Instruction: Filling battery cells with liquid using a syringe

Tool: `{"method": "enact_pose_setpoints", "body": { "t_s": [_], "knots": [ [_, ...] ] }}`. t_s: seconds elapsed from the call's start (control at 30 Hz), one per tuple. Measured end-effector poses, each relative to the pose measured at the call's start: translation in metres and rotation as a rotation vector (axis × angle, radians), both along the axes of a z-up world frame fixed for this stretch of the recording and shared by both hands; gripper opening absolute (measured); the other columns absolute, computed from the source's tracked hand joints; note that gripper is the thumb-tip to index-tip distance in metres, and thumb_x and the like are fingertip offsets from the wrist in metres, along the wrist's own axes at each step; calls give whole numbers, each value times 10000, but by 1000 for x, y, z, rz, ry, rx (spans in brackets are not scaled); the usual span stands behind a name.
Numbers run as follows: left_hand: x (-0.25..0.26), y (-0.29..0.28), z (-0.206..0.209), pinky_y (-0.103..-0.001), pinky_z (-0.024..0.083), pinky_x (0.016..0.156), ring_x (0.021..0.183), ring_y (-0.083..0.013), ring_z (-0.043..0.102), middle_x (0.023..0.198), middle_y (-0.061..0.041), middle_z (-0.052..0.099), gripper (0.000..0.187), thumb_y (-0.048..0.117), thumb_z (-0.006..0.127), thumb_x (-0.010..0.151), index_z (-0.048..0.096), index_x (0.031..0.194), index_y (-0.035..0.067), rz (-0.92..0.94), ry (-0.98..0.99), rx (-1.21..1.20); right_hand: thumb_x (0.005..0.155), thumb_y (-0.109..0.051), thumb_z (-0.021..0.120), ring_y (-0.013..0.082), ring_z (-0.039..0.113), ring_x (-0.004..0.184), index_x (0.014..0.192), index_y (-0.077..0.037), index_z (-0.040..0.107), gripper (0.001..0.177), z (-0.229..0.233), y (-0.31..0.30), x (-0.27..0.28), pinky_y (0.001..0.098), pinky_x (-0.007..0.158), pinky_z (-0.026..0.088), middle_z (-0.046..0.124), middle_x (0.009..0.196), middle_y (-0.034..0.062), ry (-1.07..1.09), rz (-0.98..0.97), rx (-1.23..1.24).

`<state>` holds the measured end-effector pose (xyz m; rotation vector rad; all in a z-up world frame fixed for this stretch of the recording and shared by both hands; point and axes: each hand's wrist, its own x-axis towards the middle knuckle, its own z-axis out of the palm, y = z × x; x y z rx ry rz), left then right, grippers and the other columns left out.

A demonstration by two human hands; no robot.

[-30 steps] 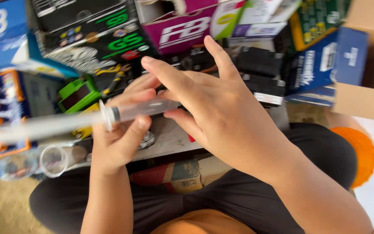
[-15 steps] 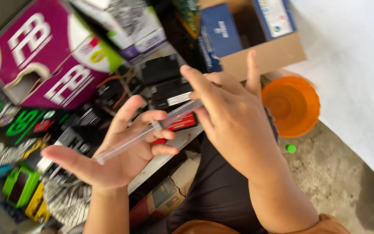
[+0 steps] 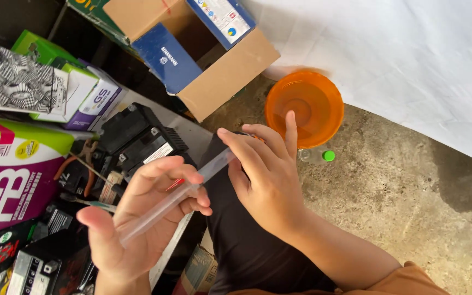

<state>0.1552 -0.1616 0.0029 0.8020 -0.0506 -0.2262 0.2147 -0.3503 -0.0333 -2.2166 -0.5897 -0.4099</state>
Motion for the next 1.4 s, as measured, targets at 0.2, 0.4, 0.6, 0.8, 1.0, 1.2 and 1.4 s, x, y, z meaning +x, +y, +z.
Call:
{"method": "enact_pose_setpoints", "body": {
  "t_s": [0.2,0.4,0.6,0.8,1.0,1.2,1.4],
  "knots": [
    [14,-32,-3,-407,525,837,1049,-298,589,1275,-219,565,977,753,713,930,414,1438,-26,-34,68,227,818,36,735,405,517,1368,1155,-69,548,400,-33,-3,-43,693,1285,255,543,1329,134,-141,-69,353],
    [21,-54,-7,-370,530,774,992,-292,608,1234,-225,578,853,659,628,958,394,1393,-36,-30,56,367,770,36,609,192,596,1126,1183,-296,442,556,-73,4,-83,548,1192,388,576,1129,-62,-354,-89,606],
    [25,-60,-18,-346,533,719,943,-293,629,1203,-234,593,813,611,664,933,399,1373,-19,10,80,399,810,97,579,197,591,1023,1235,-272,491,569,-80,12,-82,549,1129,394,603,1123,-56,-432,-59,743],
    [24,-62,-23,-307,534,646,878,-275,661,1153,-221,643,676,482,722,925,444,1330,17,34,84,420,835,67,590,183,590,979,1196,-274,507,504,-78,16,-83,525,1105,409,617,1104,-63,-441,-89,824],
    [24,-67,-24,-265,541,549,799,-264,685,1083,-232,672,511,318,720,898,468,1235,28,73,159,503,863,56,607,182,585,1038,1213,-286,506,499,-76,18,-85,513,1150,384,610,1120,-75,-405,-95,864],
    [22,-67,-28,-251,531,525,752,-241,689,1039,-227,680,455,165,736,881,457,1215,31,97,206,493,901,4,609,137,581,1025,1181,-302,503,428,-77,18,-88,476,1139,420,606,1087,-104,-389,-141,845],
    [22,-67,-36,-236,507,451,670,-232,693,966,-216,701,455,54,786,815,437,1108,57,131,242,465,895,17,608,158,570,997,1160,-290,501,419,-74,17,-86,476,1098,440,603,1061,-98,-398,-127,832]
  ]
}}
